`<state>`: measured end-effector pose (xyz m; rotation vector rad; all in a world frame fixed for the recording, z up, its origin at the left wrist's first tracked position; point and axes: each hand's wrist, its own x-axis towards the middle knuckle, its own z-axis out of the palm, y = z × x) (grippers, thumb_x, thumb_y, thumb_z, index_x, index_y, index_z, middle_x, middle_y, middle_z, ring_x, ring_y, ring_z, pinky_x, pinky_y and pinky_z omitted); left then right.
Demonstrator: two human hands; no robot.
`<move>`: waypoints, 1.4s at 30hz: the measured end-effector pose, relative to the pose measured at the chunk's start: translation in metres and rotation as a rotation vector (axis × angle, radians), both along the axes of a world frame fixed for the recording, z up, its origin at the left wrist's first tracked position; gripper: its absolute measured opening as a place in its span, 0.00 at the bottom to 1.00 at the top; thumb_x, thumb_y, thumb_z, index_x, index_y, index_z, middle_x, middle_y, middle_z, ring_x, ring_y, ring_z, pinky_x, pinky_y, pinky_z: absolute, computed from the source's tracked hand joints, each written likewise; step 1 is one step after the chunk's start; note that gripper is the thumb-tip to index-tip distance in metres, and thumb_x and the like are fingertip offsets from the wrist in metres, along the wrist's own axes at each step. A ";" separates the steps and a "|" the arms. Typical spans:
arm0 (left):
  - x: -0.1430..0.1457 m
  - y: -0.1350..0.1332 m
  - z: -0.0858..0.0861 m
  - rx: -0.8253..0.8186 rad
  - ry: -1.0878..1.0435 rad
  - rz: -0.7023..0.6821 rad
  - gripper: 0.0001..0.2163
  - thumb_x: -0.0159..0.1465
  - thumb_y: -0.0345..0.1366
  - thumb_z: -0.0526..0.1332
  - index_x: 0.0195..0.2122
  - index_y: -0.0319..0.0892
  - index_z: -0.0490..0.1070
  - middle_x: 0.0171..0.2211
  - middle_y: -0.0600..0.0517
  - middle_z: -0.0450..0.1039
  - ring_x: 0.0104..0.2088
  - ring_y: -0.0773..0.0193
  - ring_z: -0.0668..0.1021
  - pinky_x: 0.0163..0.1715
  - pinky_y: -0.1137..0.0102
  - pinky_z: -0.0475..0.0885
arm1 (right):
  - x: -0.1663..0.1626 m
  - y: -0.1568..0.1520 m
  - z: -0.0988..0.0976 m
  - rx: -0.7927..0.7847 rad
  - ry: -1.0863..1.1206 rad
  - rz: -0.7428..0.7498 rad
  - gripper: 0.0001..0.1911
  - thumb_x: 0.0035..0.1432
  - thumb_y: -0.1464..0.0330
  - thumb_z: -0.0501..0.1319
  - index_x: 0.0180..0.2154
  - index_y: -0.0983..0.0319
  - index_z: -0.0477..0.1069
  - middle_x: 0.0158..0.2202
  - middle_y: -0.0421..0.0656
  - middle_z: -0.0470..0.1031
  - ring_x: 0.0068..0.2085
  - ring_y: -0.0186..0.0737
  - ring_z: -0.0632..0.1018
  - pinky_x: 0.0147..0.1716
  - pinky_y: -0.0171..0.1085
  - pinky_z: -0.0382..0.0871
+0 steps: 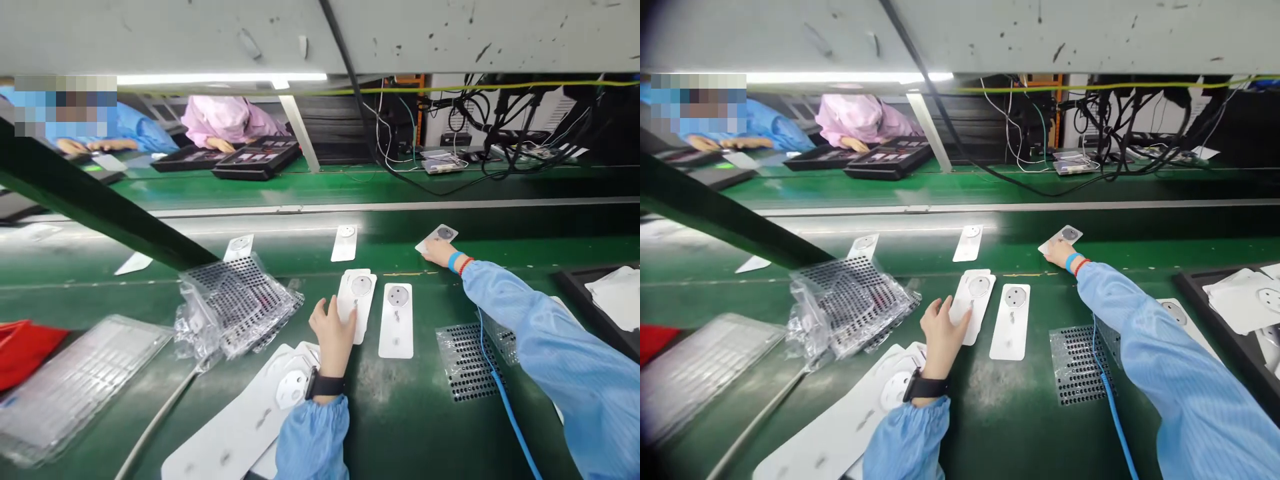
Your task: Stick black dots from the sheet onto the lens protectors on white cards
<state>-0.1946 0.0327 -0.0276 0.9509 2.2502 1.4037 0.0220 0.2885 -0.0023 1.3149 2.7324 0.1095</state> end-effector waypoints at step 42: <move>0.130 -0.051 0.041 -0.333 -0.469 -0.622 0.14 0.53 0.47 0.67 0.32 0.41 0.83 0.35 0.45 0.82 0.41 0.48 0.79 0.42 0.64 0.70 | 0.137 -0.285 -0.005 -0.034 0.847 0.131 0.12 0.64 0.71 0.60 0.50 0.63 0.71 0.49 0.51 0.77 0.53 0.45 0.75 0.51 0.50 0.74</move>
